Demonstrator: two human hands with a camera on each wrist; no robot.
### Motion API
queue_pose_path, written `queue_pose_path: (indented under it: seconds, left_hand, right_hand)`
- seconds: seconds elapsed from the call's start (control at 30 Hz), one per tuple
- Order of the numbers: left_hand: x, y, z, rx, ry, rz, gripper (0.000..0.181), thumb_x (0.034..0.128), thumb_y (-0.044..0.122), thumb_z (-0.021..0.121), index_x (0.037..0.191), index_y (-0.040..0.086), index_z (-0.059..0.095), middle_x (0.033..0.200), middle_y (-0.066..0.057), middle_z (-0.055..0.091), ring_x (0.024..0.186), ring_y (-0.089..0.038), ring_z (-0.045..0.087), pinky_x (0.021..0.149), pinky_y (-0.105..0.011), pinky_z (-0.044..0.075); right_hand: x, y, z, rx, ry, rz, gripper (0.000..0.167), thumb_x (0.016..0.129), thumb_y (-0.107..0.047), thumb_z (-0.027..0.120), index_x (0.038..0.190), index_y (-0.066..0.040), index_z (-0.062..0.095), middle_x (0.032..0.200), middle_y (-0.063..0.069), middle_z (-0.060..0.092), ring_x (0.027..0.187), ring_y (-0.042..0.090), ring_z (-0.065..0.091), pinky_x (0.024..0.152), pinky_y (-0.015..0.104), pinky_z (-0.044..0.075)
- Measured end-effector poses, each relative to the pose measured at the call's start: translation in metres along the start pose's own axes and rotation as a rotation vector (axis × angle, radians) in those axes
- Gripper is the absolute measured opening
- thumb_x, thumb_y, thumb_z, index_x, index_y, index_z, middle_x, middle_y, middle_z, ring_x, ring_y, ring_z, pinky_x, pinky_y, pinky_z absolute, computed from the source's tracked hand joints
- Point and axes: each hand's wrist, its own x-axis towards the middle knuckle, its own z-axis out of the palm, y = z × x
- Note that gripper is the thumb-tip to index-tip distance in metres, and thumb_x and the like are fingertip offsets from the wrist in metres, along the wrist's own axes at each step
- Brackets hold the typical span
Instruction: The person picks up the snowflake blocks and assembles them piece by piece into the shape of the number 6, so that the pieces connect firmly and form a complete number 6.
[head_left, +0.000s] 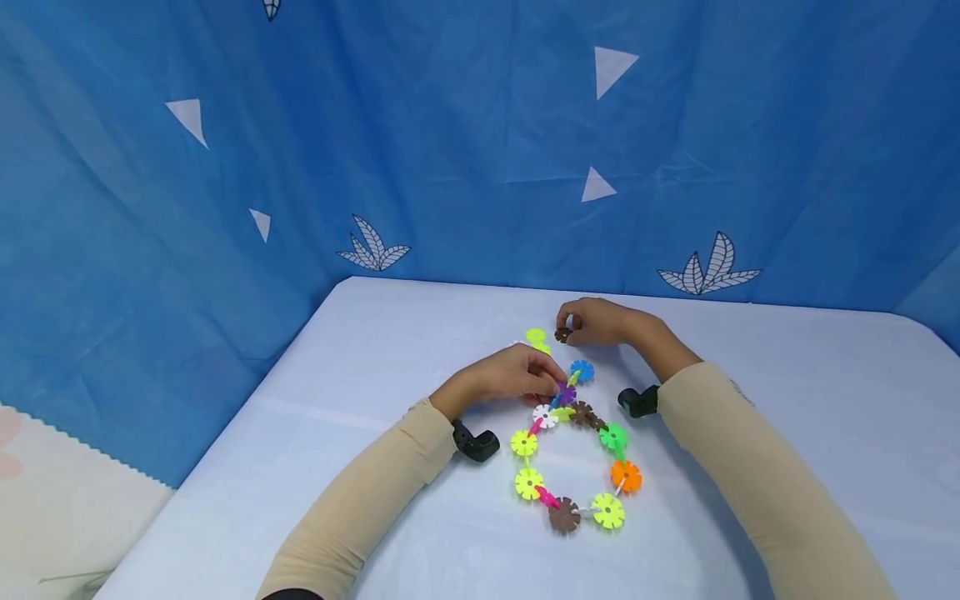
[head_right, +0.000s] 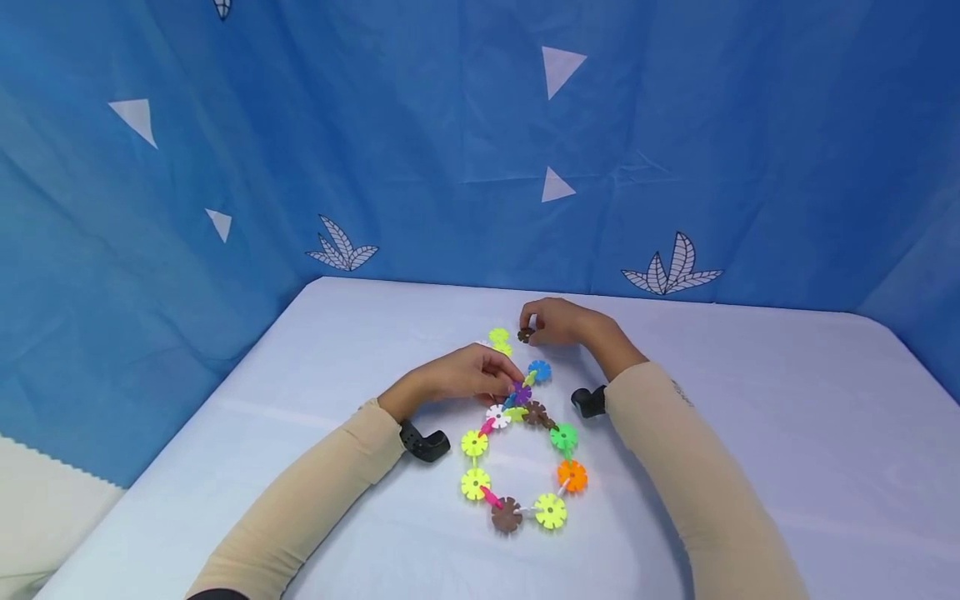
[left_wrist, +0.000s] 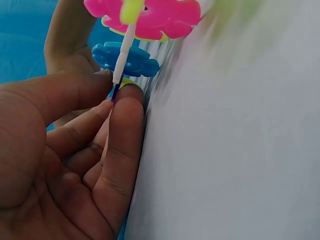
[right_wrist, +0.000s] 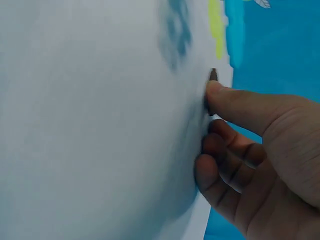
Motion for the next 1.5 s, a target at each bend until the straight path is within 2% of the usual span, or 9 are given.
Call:
queue_pose_path:
  seconds: [0.07, 0.2, 0.37, 0.6, 0.8, 0.97, 1.17, 1.3, 1.5]
  left_hand:
    - [0.0, -0.001, 0.0, -0.004, -0.004, -0.001, 0.023, 0.0989, 0.006, 0.065, 0.12, -0.003, 0.069, 0.094, -0.007, 0.071, 0.081, -0.016, 0.067, 0.075, -0.03, 0.057]
    - [0.0, 0.0, -0.001, -0.006, -0.009, -0.015, 0.024, 0.0994, 0.005, 0.064, 0.121, -0.003, 0.068, 0.094, -0.007, 0.071, 0.081, -0.016, 0.066, 0.074, -0.03, 0.057]
    - [0.0, 0.001, -0.002, -0.001, -0.016, -0.02, 0.028, 0.0992, 0.003, 0.063, 0.127, -0.004, 0.065, 0.089, -0.007, 0.071, 0.079, -0.016, 0.066, 0.074, -0.03, 0.056]
    - [0.001, 0.001, -0.002, 0.009, -0.004, -0.021, 0.031, 0.0984, 0.002, 0.064, 0.129, -0.003, 0.063, 0.081, -0.007, 0.068, 0.076, -0.016, 0.065, 0.073, -0.029, 0.056]
    - [0.0, 0.003, -0.003, 0.012, 0.015, -0.014, 0.029, 0.0979, 0.002, 0.064, 0.127, -0.004, 0.064, 0.078, -0.007, 0.065, 0.077, -0.016, 0.065, 0.074, -0.029, 0.056]
    - [-0.001, 0.003, -0.004, 0.002, 0.022, -0.013, 0.032, 0.0976, 0.003, 0.065, 0.128, -0.004, 0.063, 0.079, -0.007, 0.064, 0.078, -0.016, 0.064, 0.075, -0.03, 0.056]
    - [-0.002, 0.002, -0.003, -0.02, 0.026, -0.016, 0.036, 0.1005, 0.005, 0.061, 0.135, -0.003, 0.057, 0.093, -0.008, 0.067, 0.078, -0.018, 0.065, 0.074, -0.031, 0.057]
    - [-0.001, 0.001, -0.002, -0.021, 0.042, -0.006, 0.033, 0.1026, 0.01, 0.059, 0.134, -0.002, 0.058, 0.093, -0.01, 0.067, 0.075, -0.018, 0.065, 0.071, -0.031, 0.057]
    - [0.001, 0.0, 0.001, -0.026, 0.045, -0.005, 0.031, 0.102, 0.008, 0.06, 0.131, -0.003, 0.06, 0.09, -0.01, 0.068, 0.073, -0.017, 0.065, 0.07, -0.03, 0.057]
  right_hand:
    - [-0.006, 0.003, 0.0, 0.041, 0.016, -0.001, 0.018, 0.096, -0.007, 0.07, 0.112, -0.008, 0.062, 0.103, 0.009, 0.062, 0.095, 0.026, 0.055, 0.085, 0.04, 0.05]
    - [-0.022, 0.012, 0.002, 0.14, 0.057, -0.017, 0.012, 0.097, -0.003, 0.067, 0.103, -0.006, 0.057, 0.095, 0.009, 0.061, 0.086, 0.024, 0.056, 0.079, 0.038, 0.049]
    - [-0.04, 0.024, 0.006, 0.228, 0.091, -0.04, 0.008, 0.097, -0.002, 0.065, 0.103, -0.004, 0.06, 0.087, 0.008, 0.06, 0.075, 0.022, 0.057, 0.072, 0.036, 0.05]
    - [-0.06, 0.028, 0.009, 0.263, 0.07, -0.024, 0.007, 0.095, -0.006, 0.068, 0.096, -0.004, 0.061, 0.087, 0.007, 0.063, 0.079, 0.023, 0.058, 0.071, 0.035, 0.052]
    - [-0.068, 0.024, 0.009, 0.313, 0.034, -0.078, 0.008, 0.095, -0.005, 0.069, 0.092, -0.005, 0.061, 0.086, 0.006, 0.062, 0.075, 0.022, 0.056, 0.065, 0.033, 0.05]
    - [-0.069, 0.018, 0.011, 0.313, 0.026, -0.119, 0.009, 0.094, -0.003, 0.07, 0.09, -0.006, 0.062, 0.09, 0.006, 0.065, 0.076, 0.022, 0.057, 0.066, 0.032, 0.052]
    - [-0.068, 0.013, 0.014, 0.278, 0.04, -0.143, 0.01, 0.094, -0.001, 0.069, 0.09, -0.006, 0.062, 0.091, 0.005, 0.066, 0.076, 0.021, 0.058, 0.066, 0.031, 0.052]
    - [-0.069, 0.01, 0.015, 0.25, 0.05, -0.144, 0.009, 0.095, -0.001, 0.068, 0.091, -0.005, 0.061, 0.092, 0.005, 0.067, 0.077, 0.021, 0.058, 0.066, 0.031, 0.052]
    - [-0.072, 0.011, 0.018, 0.225, 0.079, -0.114, 0.009, 0.095, -0.001, 0.067, 0.091, -0.005, 0.061, 0.089, 0.004, 0.065, 0.076, 0.02, 0.059, 0.066, 0.032, 0.052]
